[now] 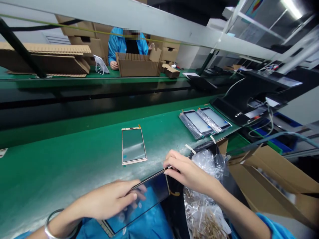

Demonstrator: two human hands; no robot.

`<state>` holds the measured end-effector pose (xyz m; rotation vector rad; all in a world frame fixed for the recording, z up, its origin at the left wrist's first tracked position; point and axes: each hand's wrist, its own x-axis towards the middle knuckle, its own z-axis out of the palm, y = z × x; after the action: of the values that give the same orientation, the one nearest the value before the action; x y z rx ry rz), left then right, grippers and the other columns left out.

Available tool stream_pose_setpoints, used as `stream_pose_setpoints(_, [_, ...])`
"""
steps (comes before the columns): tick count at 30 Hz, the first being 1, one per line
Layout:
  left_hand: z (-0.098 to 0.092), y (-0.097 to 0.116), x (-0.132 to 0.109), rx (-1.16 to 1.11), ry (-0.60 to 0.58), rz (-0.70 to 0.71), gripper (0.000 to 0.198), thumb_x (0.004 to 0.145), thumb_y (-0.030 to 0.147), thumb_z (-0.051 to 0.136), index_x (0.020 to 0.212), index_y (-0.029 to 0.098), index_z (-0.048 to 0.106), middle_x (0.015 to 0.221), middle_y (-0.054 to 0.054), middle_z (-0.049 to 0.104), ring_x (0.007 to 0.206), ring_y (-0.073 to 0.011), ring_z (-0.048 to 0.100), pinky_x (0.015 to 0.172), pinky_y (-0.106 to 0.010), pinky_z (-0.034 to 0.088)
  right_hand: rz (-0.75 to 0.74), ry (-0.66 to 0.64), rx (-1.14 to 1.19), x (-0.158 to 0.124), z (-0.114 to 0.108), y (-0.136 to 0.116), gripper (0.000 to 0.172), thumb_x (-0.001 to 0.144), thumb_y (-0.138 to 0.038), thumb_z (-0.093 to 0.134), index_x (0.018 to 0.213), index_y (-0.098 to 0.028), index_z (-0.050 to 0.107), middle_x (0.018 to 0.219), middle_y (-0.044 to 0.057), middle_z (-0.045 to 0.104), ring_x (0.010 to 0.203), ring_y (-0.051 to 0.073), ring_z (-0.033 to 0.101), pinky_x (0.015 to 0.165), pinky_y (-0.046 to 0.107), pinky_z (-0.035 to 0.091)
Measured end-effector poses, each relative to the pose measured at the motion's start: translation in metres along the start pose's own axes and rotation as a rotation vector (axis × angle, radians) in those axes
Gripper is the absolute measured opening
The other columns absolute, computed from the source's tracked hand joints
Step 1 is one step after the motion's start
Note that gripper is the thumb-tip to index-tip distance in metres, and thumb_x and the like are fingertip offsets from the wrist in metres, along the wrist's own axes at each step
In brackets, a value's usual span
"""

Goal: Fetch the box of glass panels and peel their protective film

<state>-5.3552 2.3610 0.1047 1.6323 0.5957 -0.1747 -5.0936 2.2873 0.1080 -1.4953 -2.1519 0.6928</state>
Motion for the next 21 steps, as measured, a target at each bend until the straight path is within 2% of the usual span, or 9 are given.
stream_pose_setpoints(4, [0.0,0.004,-0.002,0.113,0.085,0.063,0.033,0.091,0.035,0.049,0.118,0.026,0.065,0.103,-0.003,0.074,0.091,-0.0204,0.069,0.078,-0.024,0.052,-0.047,-0.032,-0.054,-0.005,-0.003,0.001,0.012,0.093,-0.013,0.046,0.085,-0.019,0.051,0.087,0.002,0.051,0.081,0.013,0.049,0.071,0.026,0.043])
stream_pose_setpoints(8, [0.003,0.007,0.001,0.13,0.061,0.039,0.032,0.092,0.036,0.047,0.116,0.026,0.065,0.102,-0.003,0.073,0.092,-0.019,0.069,0.081,-0.024,0.051,-0.106,0.0,-0.165,-0.004,0.004,-0.003,0.015,0.095,-0.015,0.042,0.085,-0.017,0.052,0.087,0.004,0.051,0.079,0.015,0.049,0.068,0.026,0.043])
stream_pose_setpoints(10, [0.003,0.003,0.005,0.031,0.035,0.013,0.033,0.092,0.038,0.047,0.117,0.024,0.064,0.105,-0.005,0.072,0.088,-0.0185,0.069,0.078,-0.025,0.052,-0.149,0.04,-0.239,-0.009,0.003,-0.008,0.019,0.096,-0.014,0.039,0.084,-0.016,0.053,0.085,0.005,0.053,0.078,0.016,0.049,0.066,0.027,0.043])
stream_pose_setpoints(12, [0.0,-0.007,0.013,-0.192,0.021,-0.019,0.035,0.092,0.04,0.048,0.118,0.021,0.061,0.112,-0.008,0.07,0.088,-0.0193,0.07,0.073,-0.026,0.055,-0.188,0.101,-0.229,-0.023,-0.005,-0.014,0.019,0.095,-0.012,0.039,0.086,-0.016,0.054,0.083,0.005,0.055,0.078,0.016,0.05,0.066,0.027,0.044])
stream_pose_setpoints(14, [-0.008,-0.02,0.022,-0.464,0.083,-0.053,0.037,0.089,0.041,0.053,0.119,0.019,0.057,0.12,-0.012,0.067,0.093,-0.0222,0.07,0.071,-0.027,0.056,-0.138,0.255,-0.104,-0.052,-0.018,-0.014,0.013,0.092,-0.011,0.045,0.088,-0.018,0.056,0.081,0.004,0.056,0.078,0.015,0.052,0.067,0.026,0.045])
stream_pose_setpoints(17, [-0.019,-0.042,0.036,-0.786,0.314,-0.104,0.046,0.084,0.034,0.064,0.126,0.019,0.052,0.124,-0.013,0.064,0.099,-0.0245,0.069,0.072,-0.026,0.058,0.166,0.722,0.203,-0.118,-0.022,0.004,0.009,0.086,-0.016,0.058,0.079,-0.021,0.055,0.074,0.001,0.051,0.069,0.013,0.052,0.06,0.024,0.045])
stream_pose_setpoints(18, [-0.021,-0.049,0.039,-0.866,0.373,-0.118,0.052,0.082,0.029,0.066,0.13,0.02,0.048,0.125,-0.012,0.064,0.099,-0.0239,0.068,0.071,-0.025,0.058,0.274,0.901,0.345,-0.143,-0.013,0.016,0.017,0.084,-0.023,0.061,0.071,-0.021,0.051,0.072,-0.001,0.048,0.059,0.011,0.048,0.051,0.021,0.042])
stream_pose_setpoints(19, [-0.021,-0.054,0.041,-0.935,0.409,-0.125,0.058,0.081,0.024,0.067,0.134,0.022,0.045,0.125,-0.012,0.064,0.1,-0.0232,0.068,0.069,-0.023,0.058,0.385,1.006,0.471,-0.166,0.003,0.031,0.024,0.082,-0.033,0.063,0.067,-0.021,0.048,0.067,-0.002,0.046,0.052,0.01,0.044,0.045,0.021,0.039])
stream_pose_setpoints(21, [-0.019,-0.063,0.043,-1.037,0.427,-0.117,0.068,0.079,0.016,0.067,0.14,0.024,0.038,0.125,-0.011,0.064,0.102,-0.0221,0.068,0.067,-0.021,0.058,0.645,1.066,0.539,-0.202,0.051,0.065,0.039,0.076,-0.052,0.061,0.059,-0.021,0.046,0.059,-0.003,0.046,0.044,0.009,0.04,0.039,0.021,0.039])
